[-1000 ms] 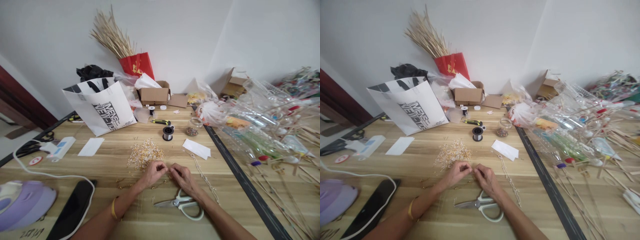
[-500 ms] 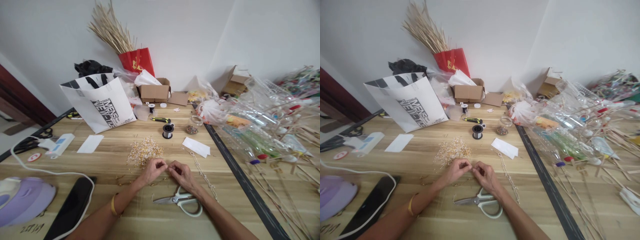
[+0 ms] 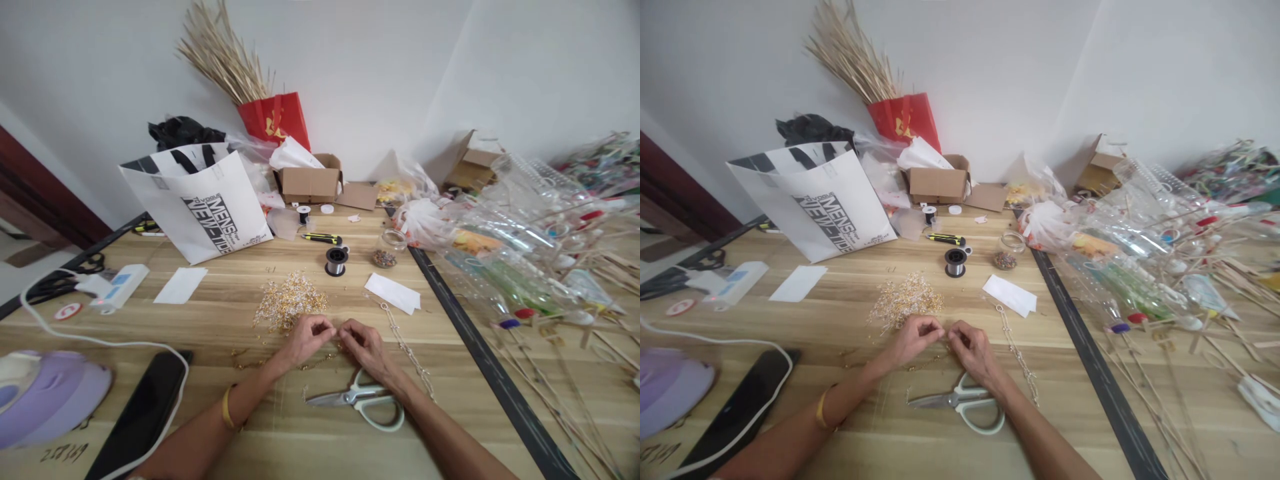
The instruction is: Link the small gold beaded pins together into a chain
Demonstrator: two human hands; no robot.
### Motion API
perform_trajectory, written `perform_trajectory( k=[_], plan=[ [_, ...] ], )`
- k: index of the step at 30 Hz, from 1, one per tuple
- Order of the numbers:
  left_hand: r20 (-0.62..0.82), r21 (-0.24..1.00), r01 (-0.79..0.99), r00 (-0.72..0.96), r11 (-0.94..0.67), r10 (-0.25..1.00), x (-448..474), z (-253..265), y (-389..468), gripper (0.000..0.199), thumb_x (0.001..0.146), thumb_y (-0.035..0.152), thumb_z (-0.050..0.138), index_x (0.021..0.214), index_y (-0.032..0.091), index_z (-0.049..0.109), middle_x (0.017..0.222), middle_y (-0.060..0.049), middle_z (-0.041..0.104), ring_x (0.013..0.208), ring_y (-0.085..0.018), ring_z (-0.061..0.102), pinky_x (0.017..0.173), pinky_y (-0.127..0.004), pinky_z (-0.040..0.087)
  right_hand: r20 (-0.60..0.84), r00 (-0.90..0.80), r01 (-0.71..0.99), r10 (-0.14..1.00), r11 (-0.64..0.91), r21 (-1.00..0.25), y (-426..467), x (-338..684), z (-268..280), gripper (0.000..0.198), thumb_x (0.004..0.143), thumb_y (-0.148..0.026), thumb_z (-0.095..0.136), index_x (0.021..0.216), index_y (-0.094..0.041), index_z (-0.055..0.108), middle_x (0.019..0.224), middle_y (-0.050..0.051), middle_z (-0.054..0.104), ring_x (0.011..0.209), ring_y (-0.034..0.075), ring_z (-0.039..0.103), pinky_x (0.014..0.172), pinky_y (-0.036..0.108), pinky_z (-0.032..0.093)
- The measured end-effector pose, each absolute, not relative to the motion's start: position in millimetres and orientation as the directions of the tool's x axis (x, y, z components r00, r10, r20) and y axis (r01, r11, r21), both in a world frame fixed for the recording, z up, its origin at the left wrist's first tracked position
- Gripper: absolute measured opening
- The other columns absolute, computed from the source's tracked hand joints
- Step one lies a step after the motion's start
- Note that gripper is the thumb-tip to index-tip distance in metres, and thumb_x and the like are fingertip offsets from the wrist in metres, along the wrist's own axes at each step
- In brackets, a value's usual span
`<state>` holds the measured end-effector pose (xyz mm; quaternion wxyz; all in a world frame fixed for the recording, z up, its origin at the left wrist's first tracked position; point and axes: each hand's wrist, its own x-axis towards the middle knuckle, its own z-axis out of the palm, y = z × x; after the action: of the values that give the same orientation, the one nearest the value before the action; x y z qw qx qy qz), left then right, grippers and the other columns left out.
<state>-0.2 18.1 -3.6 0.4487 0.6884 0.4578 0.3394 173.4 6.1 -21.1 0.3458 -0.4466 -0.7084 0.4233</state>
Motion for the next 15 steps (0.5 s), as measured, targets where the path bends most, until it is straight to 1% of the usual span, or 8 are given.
perform_trajectory(
  k=[7,15],
  plan=[
    [0.075,0.918,0.338,0.361,-0.206,0.93,-0.1,-5.8,17.7,0.016,0.075,0.021,0.057,0.065,0.012,0.065,0.058,0.0,0.06,0.055,-0.011,0.05,0.054,-0.02,0.036,0.095,-0.376,0.34,0.922,0.232,-0.911,5.7,171.7,-21.7,0.02,0.08,-0.033,0.056,0.074,-0.014,0.058,0.057,-0.003,0.049,0.05,0.009,0.039,0.046,0.019,0.028],
    [0.075,0.903,0.375,0.339,-0.208,0.938,0.6,-6.2,17.4,0.014,0.073,0.02,0.056,0.063,0.013,0.063,0.057,0.0,0.058,0.056,-0.011,0.05,0.053,-0.02,0.037,0.139,-0.39,0.327,0.91,0.278,-0.904,5.6,172.9,-21.8,0.02,0.083,-0.031,0.051,0.072,-0.015,0.056,0.058,-0.003,0.049,0.054,0.01,0.042,0.051,0.02,0.031]
  ],
)
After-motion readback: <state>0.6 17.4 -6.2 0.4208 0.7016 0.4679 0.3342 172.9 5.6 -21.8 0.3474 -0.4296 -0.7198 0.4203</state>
